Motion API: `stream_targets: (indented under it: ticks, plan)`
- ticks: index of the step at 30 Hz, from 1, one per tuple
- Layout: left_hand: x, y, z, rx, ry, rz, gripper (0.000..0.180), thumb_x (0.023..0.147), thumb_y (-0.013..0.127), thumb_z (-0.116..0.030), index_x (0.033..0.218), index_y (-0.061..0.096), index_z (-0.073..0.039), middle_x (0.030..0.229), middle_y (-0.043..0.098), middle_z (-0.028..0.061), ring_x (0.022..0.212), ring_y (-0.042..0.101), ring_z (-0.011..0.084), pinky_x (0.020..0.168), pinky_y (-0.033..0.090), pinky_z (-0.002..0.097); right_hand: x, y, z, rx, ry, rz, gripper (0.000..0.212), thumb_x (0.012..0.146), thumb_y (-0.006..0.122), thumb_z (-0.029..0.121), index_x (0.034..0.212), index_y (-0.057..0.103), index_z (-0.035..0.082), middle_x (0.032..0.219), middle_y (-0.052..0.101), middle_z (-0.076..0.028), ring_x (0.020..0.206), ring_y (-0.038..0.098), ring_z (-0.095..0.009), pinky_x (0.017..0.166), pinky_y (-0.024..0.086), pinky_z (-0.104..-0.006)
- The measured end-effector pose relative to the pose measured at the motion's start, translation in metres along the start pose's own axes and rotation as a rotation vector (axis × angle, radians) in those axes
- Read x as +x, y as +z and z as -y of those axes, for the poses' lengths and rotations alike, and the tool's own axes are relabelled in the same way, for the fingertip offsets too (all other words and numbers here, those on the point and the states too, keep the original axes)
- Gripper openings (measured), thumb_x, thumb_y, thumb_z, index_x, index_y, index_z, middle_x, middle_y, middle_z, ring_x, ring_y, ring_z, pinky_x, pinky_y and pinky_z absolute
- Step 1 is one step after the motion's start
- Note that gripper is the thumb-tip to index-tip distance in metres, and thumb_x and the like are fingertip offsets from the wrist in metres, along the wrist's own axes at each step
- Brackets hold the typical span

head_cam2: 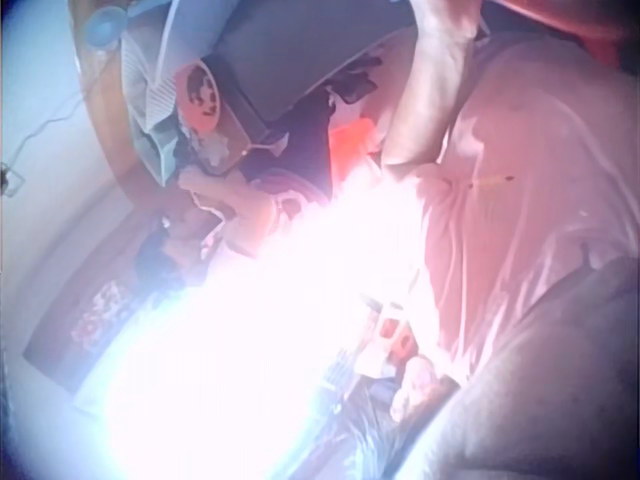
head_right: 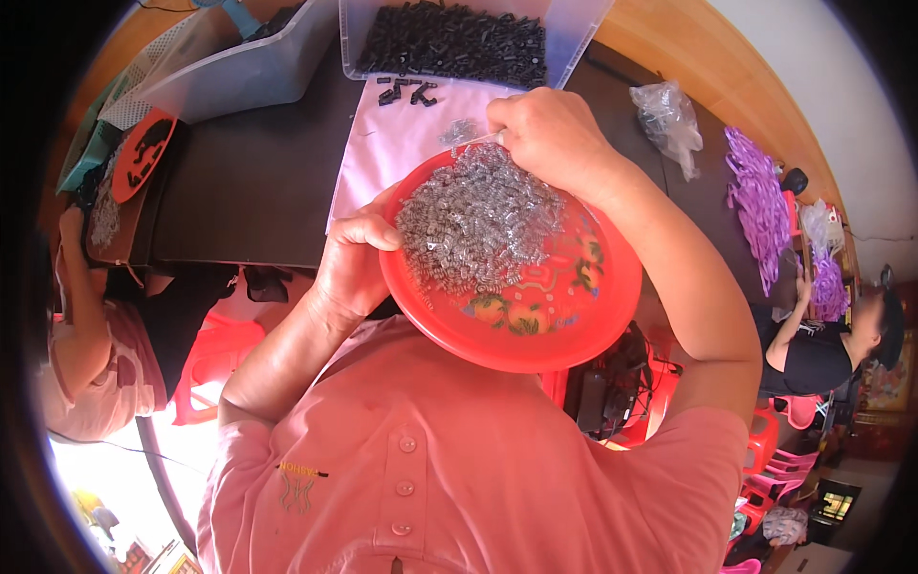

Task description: The person sets down a plastic cup, transfers small metal components from a plate onto a cloth mat, and assembles plastic pieces by inserting metal components into them by hand.

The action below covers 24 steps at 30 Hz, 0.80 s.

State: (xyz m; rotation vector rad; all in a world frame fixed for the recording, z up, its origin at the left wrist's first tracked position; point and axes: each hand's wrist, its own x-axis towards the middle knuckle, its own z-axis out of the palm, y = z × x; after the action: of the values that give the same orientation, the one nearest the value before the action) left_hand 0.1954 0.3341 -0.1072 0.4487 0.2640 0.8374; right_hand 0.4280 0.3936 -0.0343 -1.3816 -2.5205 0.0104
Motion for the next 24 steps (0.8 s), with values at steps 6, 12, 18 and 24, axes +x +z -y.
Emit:
stream_targets:
  ticks: [6,12,18,24]
  plan:
    - [-0.001,-0.003,-0.001,-0.022,-0.026,0.031,0.082,0.059,0.057,-0.007,0.139,0.041,0.004,0.13,0.054,0.0187,0.119,0.053,0.03,0.108,0.037,0.0413,-0.002,-0.014,0.01,0.027,0.014,0.094,0.011,0.075,0.061,0.011,0.083,0.065,0.005,0.077,0.064,-0.017,0.074,0.062,-0.037,0.066,0.048,-0.044]
    - [-0.002,-0.001,-0.002,0.008,-0.03,0.025,0.082,0.059,0.057,-0.008,0.138,0.04,0.005,0.129,0.055,0.0189,0.118,0.054,0.0293,0.107,0.038,0.0401,-0.009,-0.006,-0.001,-0.048,0.044,0.162,0.01,0.075,0.061,0.011,0.081,0.065,0.004,0.076,0.064,-0.016,0.074,0.063,-0.036,0.067,0.048,-0.0437]
    - [-0.002,-0.003,-0.001,0.006,-0.044,0.02,0.083,0.058,0.057,-0.008,0.138,0.041,0.005,0.13,0.054,0.0192,0.119,0.053,0.0297,0.107,0.038,0.0409,-0.009,-0.017,-0.004,-0.05,0.089,0.016,0.01,0.076,0.059,0.011,0.08,0.064,0.004,0.073,0.064,-0.017,0.073,0.063,-0.037,0.066,0.048,-0.0435]
    - [-0.002,0.002,-0.002,0.001,-0.047,0.032,0.083,0.057,0.058,-0.009,0.137,0.042,0.005,0.131,0.054,0.0198,0.121,0.052,0.0305,0.108,0.037,0.0418,-0.022,-0.014,-0.002,-0.077,0.053,0.191,0.009,0.076,0.058,0.009,0.08,0.064,0.003,0.074,0.064,-0.017,0.074,0.062,-0.038,0.068,0.048,-0.0451]
